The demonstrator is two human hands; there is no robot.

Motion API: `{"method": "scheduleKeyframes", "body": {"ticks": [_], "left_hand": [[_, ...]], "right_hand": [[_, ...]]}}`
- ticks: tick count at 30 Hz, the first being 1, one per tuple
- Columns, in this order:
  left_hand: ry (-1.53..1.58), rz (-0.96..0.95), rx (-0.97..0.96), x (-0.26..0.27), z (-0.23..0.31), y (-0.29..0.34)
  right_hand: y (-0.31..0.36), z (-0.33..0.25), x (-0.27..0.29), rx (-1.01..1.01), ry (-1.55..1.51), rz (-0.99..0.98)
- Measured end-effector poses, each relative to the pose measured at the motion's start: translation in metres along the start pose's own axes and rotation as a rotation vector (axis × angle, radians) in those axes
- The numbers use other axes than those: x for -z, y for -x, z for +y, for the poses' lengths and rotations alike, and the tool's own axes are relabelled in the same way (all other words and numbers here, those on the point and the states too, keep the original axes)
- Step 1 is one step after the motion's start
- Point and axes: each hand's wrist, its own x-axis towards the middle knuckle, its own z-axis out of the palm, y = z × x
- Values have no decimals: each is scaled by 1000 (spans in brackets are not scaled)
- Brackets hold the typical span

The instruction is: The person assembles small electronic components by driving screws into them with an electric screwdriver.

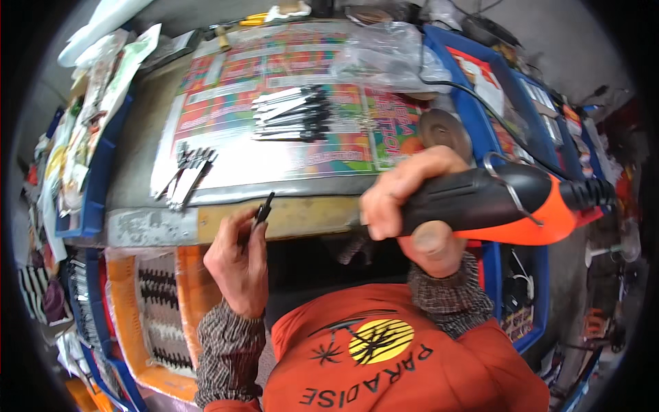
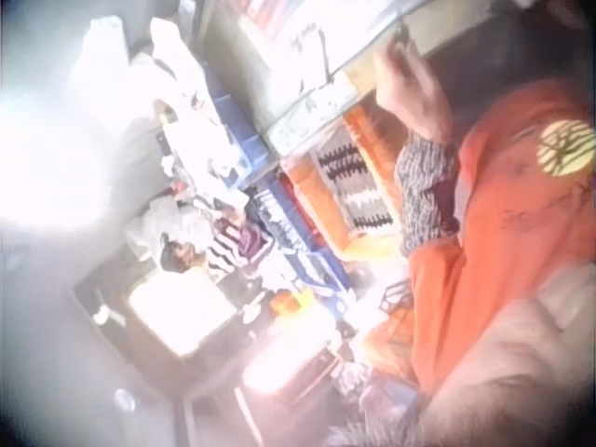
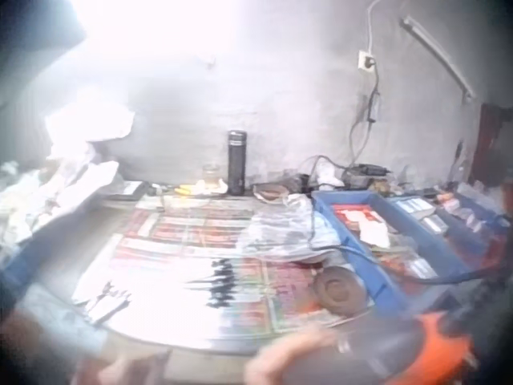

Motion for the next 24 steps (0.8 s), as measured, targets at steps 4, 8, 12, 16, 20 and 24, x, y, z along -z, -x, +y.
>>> {"method": "scheduleKeyframes", "body": {"ticks": [4,8,12,16,20,24], "left_hand": [[-359,75,-212,18,-30,-29],[-536,126,-289,29,-47,-49],[-659,137,-361,29,-66,-63],[-809,139,-461,29,-74,-78],[-759,114,-411,19,-51,-91],[-539,-13,-459,-14,-28,-109]], "right_hand": [[-1,1,-2,63,56,83],[-4,2,1,64,35,71],[-6,4,3,49,20,76],[-9,5,4,57,5,103],[-10,9,11,79,-121,60],[-13,10,14,74,-102,74]]}}
